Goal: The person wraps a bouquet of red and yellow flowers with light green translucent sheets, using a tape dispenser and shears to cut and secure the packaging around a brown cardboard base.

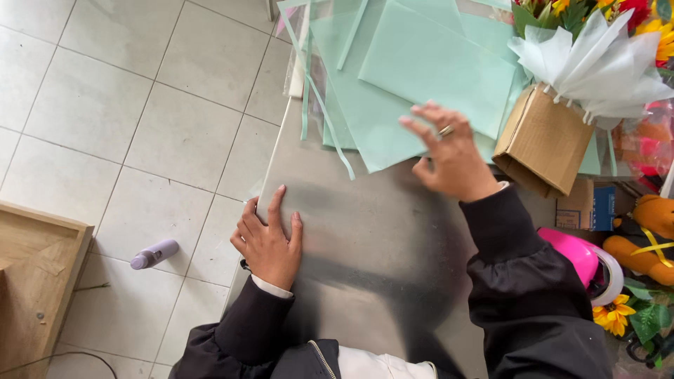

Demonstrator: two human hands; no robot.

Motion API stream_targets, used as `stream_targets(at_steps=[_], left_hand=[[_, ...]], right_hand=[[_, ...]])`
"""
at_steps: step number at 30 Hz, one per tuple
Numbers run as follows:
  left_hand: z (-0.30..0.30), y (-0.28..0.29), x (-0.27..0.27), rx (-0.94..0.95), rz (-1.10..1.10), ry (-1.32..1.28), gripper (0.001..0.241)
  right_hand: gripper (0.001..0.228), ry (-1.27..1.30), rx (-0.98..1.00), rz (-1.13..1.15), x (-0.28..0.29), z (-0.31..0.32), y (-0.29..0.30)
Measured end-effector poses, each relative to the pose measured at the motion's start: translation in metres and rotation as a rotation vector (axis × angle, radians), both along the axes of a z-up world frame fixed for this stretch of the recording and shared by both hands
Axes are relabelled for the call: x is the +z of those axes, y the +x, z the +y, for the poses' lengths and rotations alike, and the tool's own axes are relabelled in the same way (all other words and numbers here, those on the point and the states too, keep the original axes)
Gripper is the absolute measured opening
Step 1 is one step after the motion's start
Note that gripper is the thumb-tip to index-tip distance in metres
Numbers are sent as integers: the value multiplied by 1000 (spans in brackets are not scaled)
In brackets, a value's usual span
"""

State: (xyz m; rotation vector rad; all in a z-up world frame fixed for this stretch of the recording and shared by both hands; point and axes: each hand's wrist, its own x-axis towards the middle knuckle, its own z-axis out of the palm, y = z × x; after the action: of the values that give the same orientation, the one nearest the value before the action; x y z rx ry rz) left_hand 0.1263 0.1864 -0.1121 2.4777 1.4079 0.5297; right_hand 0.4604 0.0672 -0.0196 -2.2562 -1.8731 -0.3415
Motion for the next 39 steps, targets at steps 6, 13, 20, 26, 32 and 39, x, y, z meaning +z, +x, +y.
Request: stream_targets(at_steps=[6, 13, 20, 26, 32, 39], left_hand=[[-2, -3, -4, -47, -13, -32, 55], [-2, -4, -13, -41, -24, -25, 54], [1, -6, -15, -23, -90, -52, 44], [5, -13, -7, -51, -484, -302, 48], [-24, 1, 24, -441, -657, -255, 78], [-70, -9, -1, -897, 114, 23, 67]], right_hand=[[30, 84, -107, 340, -28, -11, -1], [23, 726, -312, 1043, 31, -25, 19], [28, 434, -24, 800, 92, -108, -71], [21, 294, -282, 751, 19, -202, -131], [24, 411, -406, 939, -14, -268, -146], [58, 296, -970, 1228, -64, -339, -152]])
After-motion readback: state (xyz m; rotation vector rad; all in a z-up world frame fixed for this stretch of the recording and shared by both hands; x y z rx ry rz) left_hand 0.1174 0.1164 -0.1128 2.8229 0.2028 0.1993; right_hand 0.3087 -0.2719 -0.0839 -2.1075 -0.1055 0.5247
